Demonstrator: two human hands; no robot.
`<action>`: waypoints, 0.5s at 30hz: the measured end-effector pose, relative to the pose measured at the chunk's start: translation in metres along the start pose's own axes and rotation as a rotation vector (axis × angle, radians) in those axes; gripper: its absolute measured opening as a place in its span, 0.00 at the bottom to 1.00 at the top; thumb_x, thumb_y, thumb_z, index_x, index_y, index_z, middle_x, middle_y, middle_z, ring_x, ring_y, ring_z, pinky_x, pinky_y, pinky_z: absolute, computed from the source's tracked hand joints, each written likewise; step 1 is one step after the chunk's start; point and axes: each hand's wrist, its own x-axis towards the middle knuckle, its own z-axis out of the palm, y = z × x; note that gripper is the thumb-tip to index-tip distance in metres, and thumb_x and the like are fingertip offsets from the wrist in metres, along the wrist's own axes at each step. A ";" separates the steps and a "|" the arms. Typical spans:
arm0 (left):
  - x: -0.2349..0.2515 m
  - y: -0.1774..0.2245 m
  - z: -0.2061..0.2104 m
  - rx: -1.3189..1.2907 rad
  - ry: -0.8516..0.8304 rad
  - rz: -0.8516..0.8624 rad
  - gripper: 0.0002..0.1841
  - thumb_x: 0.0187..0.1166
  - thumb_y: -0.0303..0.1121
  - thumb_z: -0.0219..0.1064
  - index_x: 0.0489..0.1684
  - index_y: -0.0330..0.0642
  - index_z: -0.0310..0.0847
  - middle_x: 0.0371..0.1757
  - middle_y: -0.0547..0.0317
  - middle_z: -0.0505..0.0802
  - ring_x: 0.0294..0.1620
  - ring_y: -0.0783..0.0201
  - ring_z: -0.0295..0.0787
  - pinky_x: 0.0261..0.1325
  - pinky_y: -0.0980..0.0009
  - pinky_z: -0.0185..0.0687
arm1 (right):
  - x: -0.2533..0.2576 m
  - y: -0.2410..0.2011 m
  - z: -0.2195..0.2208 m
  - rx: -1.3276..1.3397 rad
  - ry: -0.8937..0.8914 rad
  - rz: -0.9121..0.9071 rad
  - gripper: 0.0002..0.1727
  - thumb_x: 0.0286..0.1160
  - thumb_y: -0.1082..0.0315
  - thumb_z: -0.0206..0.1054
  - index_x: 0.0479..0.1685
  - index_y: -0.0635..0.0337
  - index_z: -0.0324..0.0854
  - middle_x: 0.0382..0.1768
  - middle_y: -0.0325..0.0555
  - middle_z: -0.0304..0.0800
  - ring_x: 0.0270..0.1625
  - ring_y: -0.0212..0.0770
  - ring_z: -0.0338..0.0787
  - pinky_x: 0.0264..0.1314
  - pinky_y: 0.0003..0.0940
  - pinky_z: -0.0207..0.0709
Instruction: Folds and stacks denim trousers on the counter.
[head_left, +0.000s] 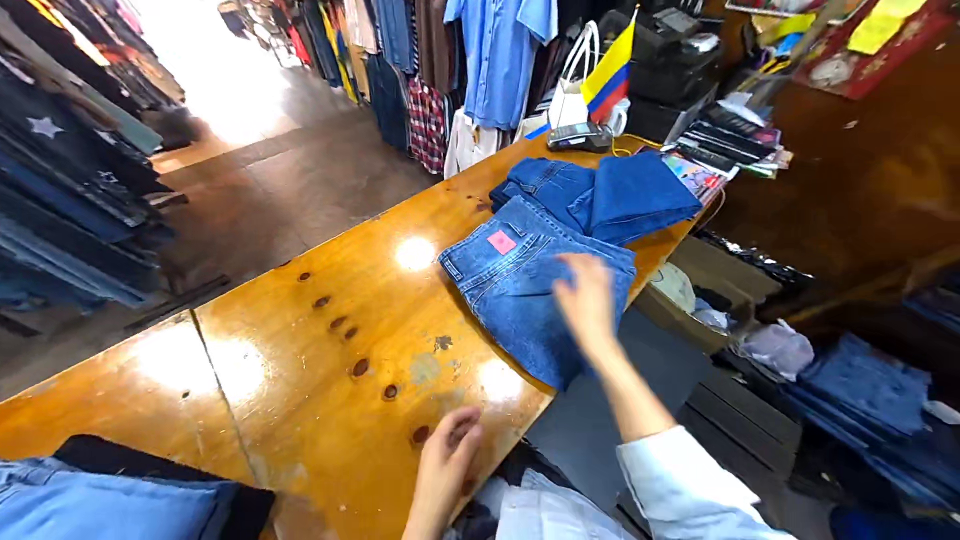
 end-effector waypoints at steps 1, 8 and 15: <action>0.015 0.006 0.012 0.001 -0.065 -0.032 0.23 0.83 0.37 0.65 0.72 0.31 0.77 0.66 0.45 0.88 0.62 0.59 0.90 0.67 0.61 0.86 | 0.007 0.038 -0.018 -0.017 0.090 0.134 0.27 0.75 0.68 0.69 0.75 0.67 0.76 0.71 0.79 0.75 0.74 0.78 0.74 0.74 0.74 0.67; 0.098 0.027 0.070 -0.313 0.008 -0.224 0.33 0.87 0.41 0.64 0.84 0.29 0.59 0.71 0.37 0.82 0.63 0.53 0.89 0.62 0.60 0.89 | 0.049 0.122 -0.032 0.199 -0.002 0.338 0.31 0.61 0.65 0.85 0.64 0.66 0.76 0.56 0.72 0.84 0.59 0.69 0.84 0.58 0.72 0.75; 0.086 0.061 0.056 -0.983 0.248 -0.096 0.26 0.95 0.51 0.37 0.60 0.45 0.81 0.47 0.60 0.95 0.49 0.69 0.93 0.54 0.67 0.91 | 0.034 -0.103 -0.027 0.527 -0.196 -0.583 0.11 0.58 0.73 0.74 0.40 0.62 0.83 0.35 0.45 0.87 0.36 0.37 0.88 0.35 0.36 0.84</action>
